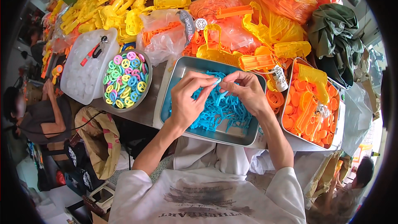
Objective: Manually sort and inspect small blue plastic toy components in a metal tray.
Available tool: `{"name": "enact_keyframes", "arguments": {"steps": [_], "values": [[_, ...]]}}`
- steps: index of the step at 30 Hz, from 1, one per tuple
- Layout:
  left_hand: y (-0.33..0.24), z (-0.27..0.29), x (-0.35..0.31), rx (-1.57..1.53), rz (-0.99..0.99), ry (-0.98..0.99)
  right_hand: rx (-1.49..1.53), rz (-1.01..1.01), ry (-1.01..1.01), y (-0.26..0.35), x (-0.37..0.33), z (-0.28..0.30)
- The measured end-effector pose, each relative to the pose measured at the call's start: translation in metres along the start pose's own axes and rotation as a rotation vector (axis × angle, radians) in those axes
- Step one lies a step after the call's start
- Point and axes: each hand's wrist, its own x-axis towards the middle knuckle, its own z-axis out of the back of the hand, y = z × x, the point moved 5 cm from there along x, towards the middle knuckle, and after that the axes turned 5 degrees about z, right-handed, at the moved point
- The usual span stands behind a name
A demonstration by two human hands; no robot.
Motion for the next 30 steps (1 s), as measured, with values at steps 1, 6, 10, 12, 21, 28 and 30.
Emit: {"name": "enact_keyframes", "arguments": {"steps": [1, 6, 10, 12, 21, 28, 30], "values": [[0.001, 0.0, 0.001, -0.01, 0.001, 0.022, -0.028, 0.015, 0.013, 0.001, 0.001, 0.0], [0.015, -0.008, -0.008, -0.315, 0.37, 0.015, -0.142, 0.07, -0.005, 0.01, 0.001, -0.006], [0.017, -0.01, -0.009, -0.388, 0.341, -0.049, -0.222, 0.102, -0.013, 0.008, 0.001, -0.006], [0.022, -0.01, -0.01, -0.419, 0.367, -0.031, -0.219, 0.103, -0.012, 0.004, 0.001, -0.006], [0.023, -0.009, -0.012, -0.462, 0.465, 0.04, -0.191, 0.053, 0.028, -0.002, -0.002, -0.01], [0.032, -0.007, -0.011, -0.475, 0.562, 0.096, -0.368, 0.086, 0.045, 0.001, -0.003, -0.014], [0.034, -0.007, -0.012, -0.484, 0.581, 0.114, -0.399, 0.076, 0.052, -0.001, -0.004, -0.015]]}}
